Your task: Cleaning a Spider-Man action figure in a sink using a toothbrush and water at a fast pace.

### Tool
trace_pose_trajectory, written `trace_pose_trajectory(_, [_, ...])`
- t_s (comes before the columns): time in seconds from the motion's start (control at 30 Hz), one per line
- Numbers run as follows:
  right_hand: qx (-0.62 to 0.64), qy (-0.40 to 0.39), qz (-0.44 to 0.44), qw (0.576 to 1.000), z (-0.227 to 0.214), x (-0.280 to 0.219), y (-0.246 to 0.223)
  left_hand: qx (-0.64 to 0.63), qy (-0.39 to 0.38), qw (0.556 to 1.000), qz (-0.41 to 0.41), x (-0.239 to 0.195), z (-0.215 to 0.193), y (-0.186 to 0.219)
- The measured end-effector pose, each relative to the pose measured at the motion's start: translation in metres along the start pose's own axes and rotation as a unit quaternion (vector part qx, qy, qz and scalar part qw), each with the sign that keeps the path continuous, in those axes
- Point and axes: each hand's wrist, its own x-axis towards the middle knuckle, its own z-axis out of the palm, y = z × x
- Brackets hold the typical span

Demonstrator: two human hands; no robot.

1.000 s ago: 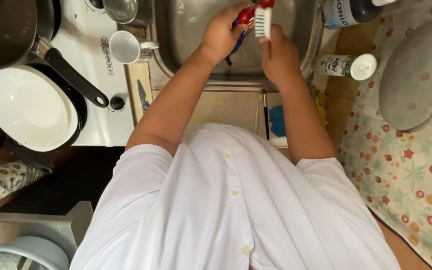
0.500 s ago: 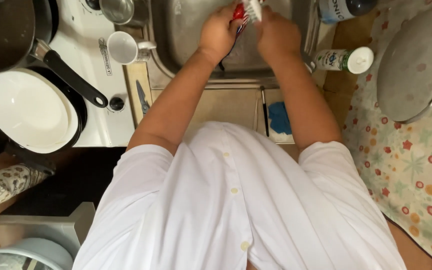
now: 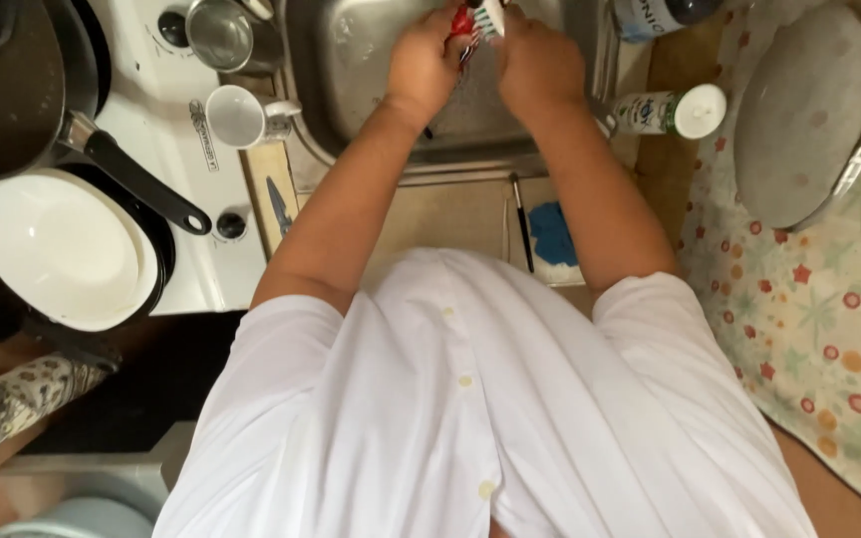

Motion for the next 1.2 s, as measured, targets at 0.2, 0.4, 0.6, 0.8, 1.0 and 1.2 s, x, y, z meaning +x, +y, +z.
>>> trace_pose_trajectory(0.2, [0.021, -0.047, 0.017, 0.999, -0.017, -0.012, -0.026, 0.033, 0.019, 0.999, 0.024, -0.014, 0.006, -0.01])
trace_pose_trajectory(0.4, [-0.018, -0.063, 0.023, 0.998, -0.004, -0.013, -0.01, 0.002, -0.009, 0.999, 0.045, -0.013, -0.006, 0.009])
trace_pose_trajectory(0.6, [0.124, -0.096, 0.039, 0.987, -0.048, -0.026, -0.025, -0.11, -0.022, 0.992, -0.066, -0.015, -0.019, 0.019])
trace_pose_trajectory(0.8, [0.294, -0.141, 0.179, 0.928, -0.052, -0.069, -0.028, -0.157, -0.019, 0.986, -0.06, -0.012, -0.044, 0.03])
trace_pose_trajectory(1.0, [0.458, 0.021, 0.222, 0.86, -0.021, -0.057, -0.004, -0.238, -0.037, 0.969, -0.05, -0.009, -0.042, 0.026])
trace_pose_trajectory(1.2, [0.637, 0.04, 0.22, 0.738, 0.023, -0.018, 0.021, -0.321, -0.115, 0.938, -0.06, -0.006, -0.04, 0.025])
